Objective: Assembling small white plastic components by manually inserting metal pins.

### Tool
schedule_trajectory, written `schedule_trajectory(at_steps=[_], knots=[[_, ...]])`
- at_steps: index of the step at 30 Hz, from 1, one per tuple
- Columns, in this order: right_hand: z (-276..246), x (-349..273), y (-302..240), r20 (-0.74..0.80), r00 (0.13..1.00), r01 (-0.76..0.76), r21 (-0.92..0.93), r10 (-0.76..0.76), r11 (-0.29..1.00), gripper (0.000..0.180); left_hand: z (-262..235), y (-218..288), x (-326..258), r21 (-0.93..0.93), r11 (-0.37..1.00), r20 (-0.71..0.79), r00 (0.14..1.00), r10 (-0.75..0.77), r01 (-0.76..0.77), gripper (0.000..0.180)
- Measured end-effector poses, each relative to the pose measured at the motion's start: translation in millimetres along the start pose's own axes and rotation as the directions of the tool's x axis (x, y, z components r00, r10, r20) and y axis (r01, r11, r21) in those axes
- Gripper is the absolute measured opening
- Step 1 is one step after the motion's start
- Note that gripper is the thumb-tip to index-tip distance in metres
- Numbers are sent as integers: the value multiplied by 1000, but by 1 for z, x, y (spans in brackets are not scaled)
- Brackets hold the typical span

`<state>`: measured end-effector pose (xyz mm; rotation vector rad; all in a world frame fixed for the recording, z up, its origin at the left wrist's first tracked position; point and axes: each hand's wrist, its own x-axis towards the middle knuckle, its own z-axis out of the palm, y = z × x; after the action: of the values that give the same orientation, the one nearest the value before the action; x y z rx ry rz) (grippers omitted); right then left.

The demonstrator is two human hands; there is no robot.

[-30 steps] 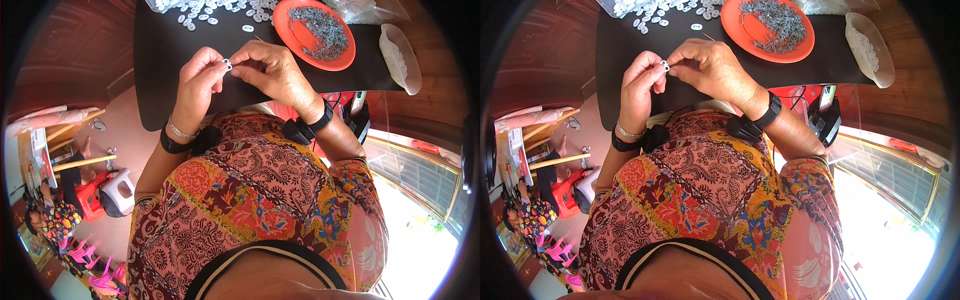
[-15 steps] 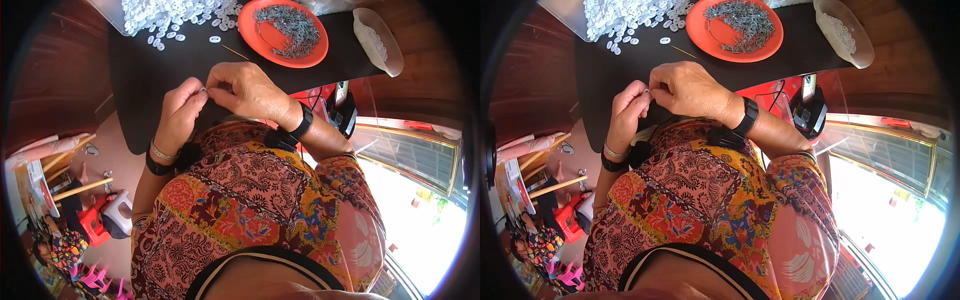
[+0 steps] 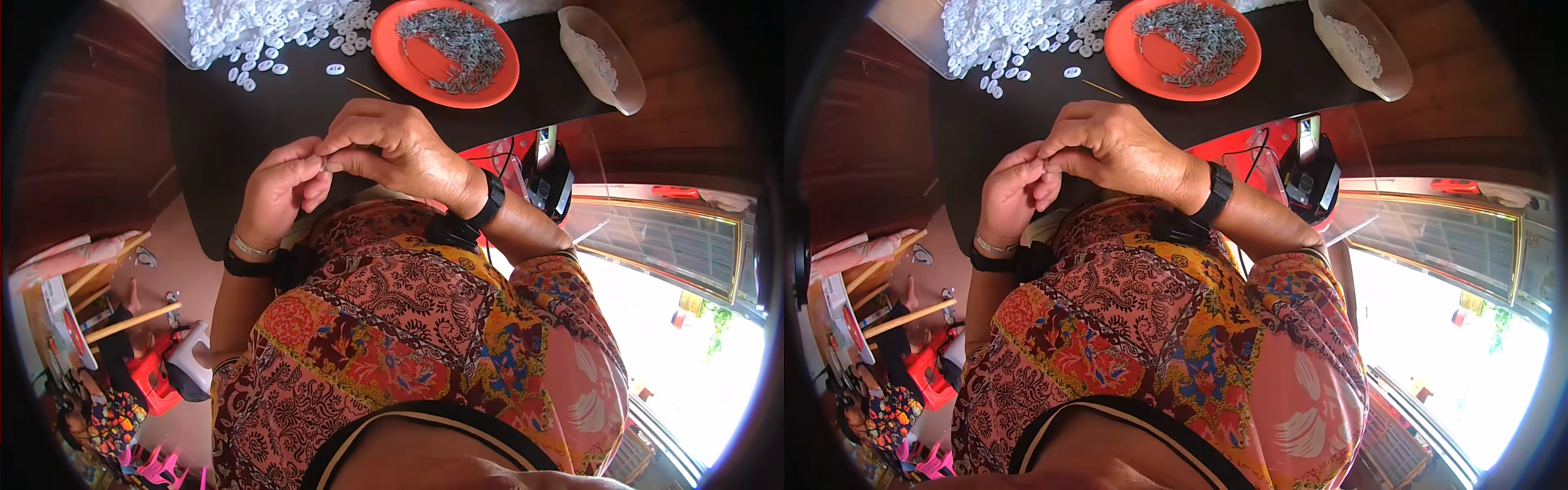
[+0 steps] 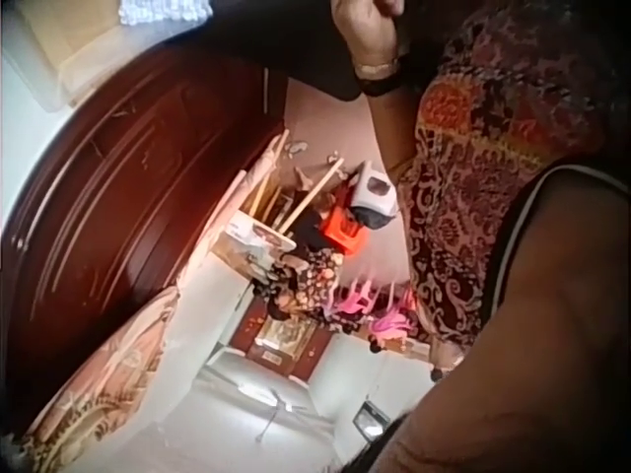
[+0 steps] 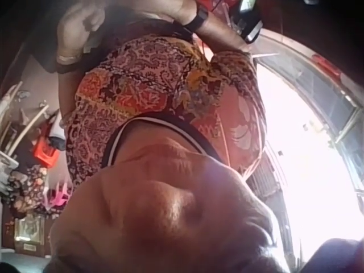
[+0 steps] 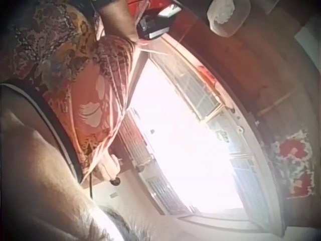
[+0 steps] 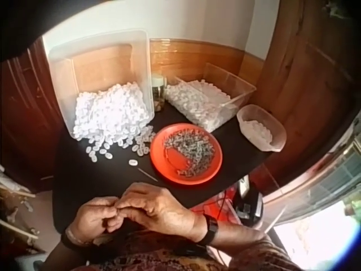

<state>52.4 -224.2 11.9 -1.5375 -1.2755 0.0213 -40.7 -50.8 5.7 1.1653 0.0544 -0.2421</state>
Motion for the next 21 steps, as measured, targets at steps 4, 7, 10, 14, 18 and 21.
schedule_trajectory(at_steps=[4,7,10,14,18,21], knots=[[-1,0,4,5,999,42,-112,-42,993,12,9,-5,0,39,999,-66,998,20,-17,29],[1,1,2,-23,999,41,-208,-46,977,10,3,-7,3,303,948,-103,985,135,-98,31],[1,1,-3,-21,1000,7,-270,-13,963,9,2,-9,2,433,889,-99,972,214,-151,31],[-1,0,-8,-22,1000,13,-364,-23,931,8,4,-4,-2,450,879,-55,978,203,-157,26],[-1,-2,-8,-19,999,30,-364,-39,931,6,8,-3,-2,490,856,-39,977,211,-166,20],[-10,-4,-7,89,996,-4,-297,32,955,8,10,-6,-1,498,858,-52,983,175,-127,19]])
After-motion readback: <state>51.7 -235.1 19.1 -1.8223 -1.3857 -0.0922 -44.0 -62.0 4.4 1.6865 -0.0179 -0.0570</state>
